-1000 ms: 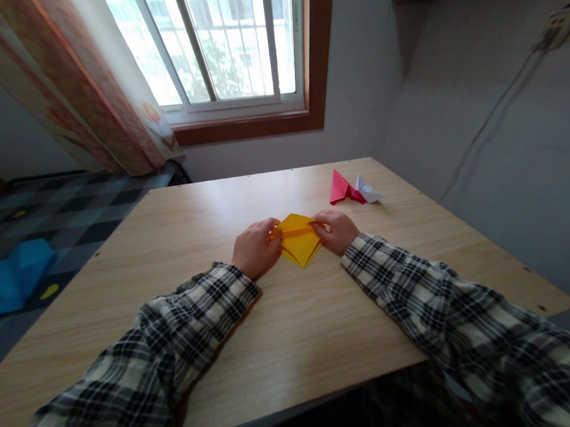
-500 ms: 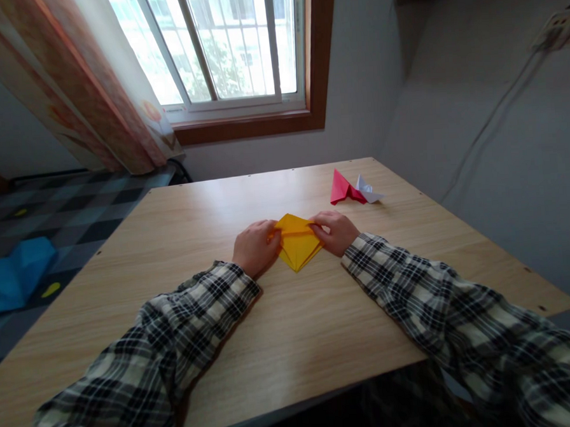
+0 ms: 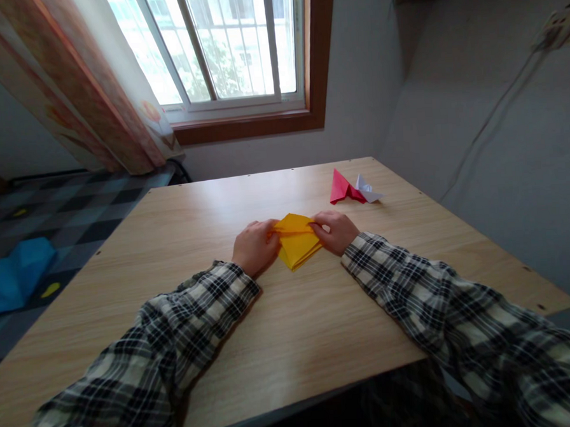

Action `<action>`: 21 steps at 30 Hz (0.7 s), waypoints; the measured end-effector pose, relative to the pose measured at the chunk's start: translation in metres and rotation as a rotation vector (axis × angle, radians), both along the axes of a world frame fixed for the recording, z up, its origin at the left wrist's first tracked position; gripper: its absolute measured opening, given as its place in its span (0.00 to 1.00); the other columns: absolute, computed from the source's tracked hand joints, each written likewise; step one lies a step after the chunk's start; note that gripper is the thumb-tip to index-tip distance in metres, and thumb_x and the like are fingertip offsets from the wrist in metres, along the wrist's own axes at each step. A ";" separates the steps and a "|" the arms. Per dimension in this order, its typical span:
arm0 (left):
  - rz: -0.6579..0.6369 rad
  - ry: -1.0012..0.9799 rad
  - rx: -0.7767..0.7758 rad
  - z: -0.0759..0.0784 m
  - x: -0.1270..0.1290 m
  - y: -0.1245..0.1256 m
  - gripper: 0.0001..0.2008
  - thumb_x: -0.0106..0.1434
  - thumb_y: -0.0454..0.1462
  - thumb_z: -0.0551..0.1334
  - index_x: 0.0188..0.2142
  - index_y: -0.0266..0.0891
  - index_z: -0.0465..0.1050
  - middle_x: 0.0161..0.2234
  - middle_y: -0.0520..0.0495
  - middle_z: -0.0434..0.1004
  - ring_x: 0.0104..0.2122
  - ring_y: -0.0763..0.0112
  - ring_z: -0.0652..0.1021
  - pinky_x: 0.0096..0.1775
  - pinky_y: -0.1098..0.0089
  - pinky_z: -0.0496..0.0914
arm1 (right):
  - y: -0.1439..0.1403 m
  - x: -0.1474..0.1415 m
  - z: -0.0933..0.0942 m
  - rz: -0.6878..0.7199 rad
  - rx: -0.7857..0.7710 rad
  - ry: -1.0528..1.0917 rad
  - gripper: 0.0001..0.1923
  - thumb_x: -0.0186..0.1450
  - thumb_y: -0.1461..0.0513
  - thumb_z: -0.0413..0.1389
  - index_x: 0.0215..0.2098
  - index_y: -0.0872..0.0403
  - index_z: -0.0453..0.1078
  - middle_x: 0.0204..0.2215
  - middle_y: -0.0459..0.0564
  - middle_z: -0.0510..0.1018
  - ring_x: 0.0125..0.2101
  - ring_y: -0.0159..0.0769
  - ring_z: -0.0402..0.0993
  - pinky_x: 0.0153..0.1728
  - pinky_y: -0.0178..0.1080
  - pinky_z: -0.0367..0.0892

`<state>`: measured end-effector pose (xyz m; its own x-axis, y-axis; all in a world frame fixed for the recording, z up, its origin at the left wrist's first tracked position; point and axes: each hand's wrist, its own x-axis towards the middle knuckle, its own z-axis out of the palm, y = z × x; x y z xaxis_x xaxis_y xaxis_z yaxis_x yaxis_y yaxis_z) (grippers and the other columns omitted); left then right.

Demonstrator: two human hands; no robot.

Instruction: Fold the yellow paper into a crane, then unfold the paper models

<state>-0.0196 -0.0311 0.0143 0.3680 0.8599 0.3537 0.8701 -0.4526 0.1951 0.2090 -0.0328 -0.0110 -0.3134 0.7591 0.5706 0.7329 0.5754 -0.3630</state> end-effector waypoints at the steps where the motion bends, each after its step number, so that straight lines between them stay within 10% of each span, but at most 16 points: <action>1: -0.004 -0.006 -0.006 -0.001 0.000 0.001 0.16 0.63 0.36 0.55 0.47 0.43 0.76 0.35 0.46 0.79 0.36 0.61 0.76 0.37 0.65 0.67 | 0.000 0.000 0.000 0.001 0.001 0.005 0.10 0.68 0.63 0.52 0.33 0.54 0.75 0.31 0.52 0.79 0.33 0.38 0.73 0.38 0.39 0.64; 21: -0.064 -0.224 0.032 -0.004 -0.001 0.001 0.13 0.67 0.36 0.54 0.49 0.40 0.71 0.36 0.46 0.78 0.35 0.66 0.76 0.38 0.66 0.70 | 0.001 0.003 0.004 -0.117 -0.097 0.036 0.10 0.67 0.62 0.51 0.29 0.53 0.71 0.27 0.49 0.77 0.28 0.36 0.68 0.31 0.37 0.58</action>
